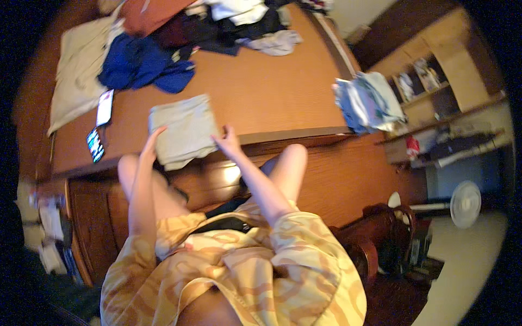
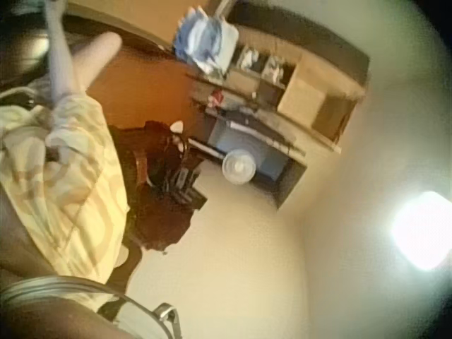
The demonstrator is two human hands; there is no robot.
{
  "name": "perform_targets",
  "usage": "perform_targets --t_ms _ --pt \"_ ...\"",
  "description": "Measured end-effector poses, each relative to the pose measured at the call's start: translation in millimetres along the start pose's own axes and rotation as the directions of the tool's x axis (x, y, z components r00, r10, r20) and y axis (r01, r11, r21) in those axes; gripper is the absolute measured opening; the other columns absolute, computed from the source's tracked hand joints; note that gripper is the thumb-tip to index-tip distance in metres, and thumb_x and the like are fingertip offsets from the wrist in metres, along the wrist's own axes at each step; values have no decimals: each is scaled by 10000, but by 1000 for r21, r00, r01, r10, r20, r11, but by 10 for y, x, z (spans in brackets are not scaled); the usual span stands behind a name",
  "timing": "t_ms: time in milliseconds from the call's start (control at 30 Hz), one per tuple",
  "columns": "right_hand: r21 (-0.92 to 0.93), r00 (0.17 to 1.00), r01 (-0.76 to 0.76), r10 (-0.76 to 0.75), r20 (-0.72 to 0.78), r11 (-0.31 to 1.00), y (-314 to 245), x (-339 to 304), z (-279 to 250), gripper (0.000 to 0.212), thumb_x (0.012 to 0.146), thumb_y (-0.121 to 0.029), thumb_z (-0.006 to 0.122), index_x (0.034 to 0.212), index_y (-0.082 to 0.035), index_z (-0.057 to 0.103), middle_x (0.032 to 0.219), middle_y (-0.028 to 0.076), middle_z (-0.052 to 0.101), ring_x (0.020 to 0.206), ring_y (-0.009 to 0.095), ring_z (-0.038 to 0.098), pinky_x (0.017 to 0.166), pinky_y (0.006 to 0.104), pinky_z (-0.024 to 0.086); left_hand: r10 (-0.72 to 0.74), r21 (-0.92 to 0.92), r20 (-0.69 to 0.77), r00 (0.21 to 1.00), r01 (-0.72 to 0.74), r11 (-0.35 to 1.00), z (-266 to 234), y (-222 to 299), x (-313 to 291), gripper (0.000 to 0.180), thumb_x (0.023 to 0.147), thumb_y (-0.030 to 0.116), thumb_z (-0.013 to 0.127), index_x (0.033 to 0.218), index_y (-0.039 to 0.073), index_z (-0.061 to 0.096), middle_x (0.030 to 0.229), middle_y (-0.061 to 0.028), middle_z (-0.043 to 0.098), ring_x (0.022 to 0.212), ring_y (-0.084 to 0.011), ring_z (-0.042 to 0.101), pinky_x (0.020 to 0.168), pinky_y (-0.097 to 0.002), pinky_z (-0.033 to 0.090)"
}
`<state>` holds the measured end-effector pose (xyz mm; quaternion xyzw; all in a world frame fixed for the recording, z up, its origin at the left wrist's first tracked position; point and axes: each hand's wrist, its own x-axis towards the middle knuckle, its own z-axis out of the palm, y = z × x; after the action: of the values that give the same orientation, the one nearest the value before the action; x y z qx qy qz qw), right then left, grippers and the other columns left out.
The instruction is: The person sits on a bed and folds various clothing items, including pants, shirts, and a hoodie, by hand. They place each folded item onto a growing stack on the bed.
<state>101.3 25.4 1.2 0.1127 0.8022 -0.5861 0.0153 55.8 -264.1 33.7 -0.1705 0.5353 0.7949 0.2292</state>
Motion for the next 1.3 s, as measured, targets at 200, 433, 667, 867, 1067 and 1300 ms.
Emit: perform_targets --t_ms 200,433,667,867,1067,1300 --pt "320 862 -443 299 410 838 117 -14 -409 298 783 -252 701 1007 -74 620 844 4 632 726 104 589 642 247 485 50 117 15 999 -51 992 375 107 -232 678 737 345 674 1279 24 423 1201 -130 529 1070 -254 526 915 -369 416" --pt "394 844 -529 413 343 752 19 -380 -592 576 792 -361 692 1232 -98 430 774 -51 523 697 80 533 611 249 453 42 -23 108 993 -39 999 1212 405 -515 562 761 324 650 1216 43 478 1118 -112 570 1002 -249 554 877 -367 448" --pt "735 860 -489 120 496 470 -339 -570 -1357 539 845 -346 632 1292 -153 401 1236 42 506 1119 171 495 944 406 402 79 -212 368 926 2 977 2137 604 -610 552 768 309 620 1197 -3 468 1077 -142 574 966 -261 572 840 -375 470" --pt "836 973 -226 77 217 500 -868 -614 -2502 559 806 -161 677 1279 -24 413 1224 119 531 1103 226 529 936 363 445 18 71 385 923 -49 996 3121 552 -797 552 779 279 633 1209 -14 451 1089 -146 566 992 -248 566 874 -377 462" --pt "575 997 -11 56 -61 818 -734 -286 -3785 475 742 -166 728 1145 8 549 1044 96 626 927 168 599 836 295 471 -4 44 417 909 -16 999 4016 47 -284 574 807 253 646 1266 0 411 1241 -118 501 1102 -203 514 947 -343 412" --pt "-254 935 -168 71 -349 953 -1641 129 -6160 571 711 -402 736 1119 -30 589 1005 68 628 860 160 586 809 299 457 64 -62 747 661 -27 998 6167 77 198 656 841 325 641 1312 -29 351 1317 -130 445 1217 -223 424 1038 -375 331"
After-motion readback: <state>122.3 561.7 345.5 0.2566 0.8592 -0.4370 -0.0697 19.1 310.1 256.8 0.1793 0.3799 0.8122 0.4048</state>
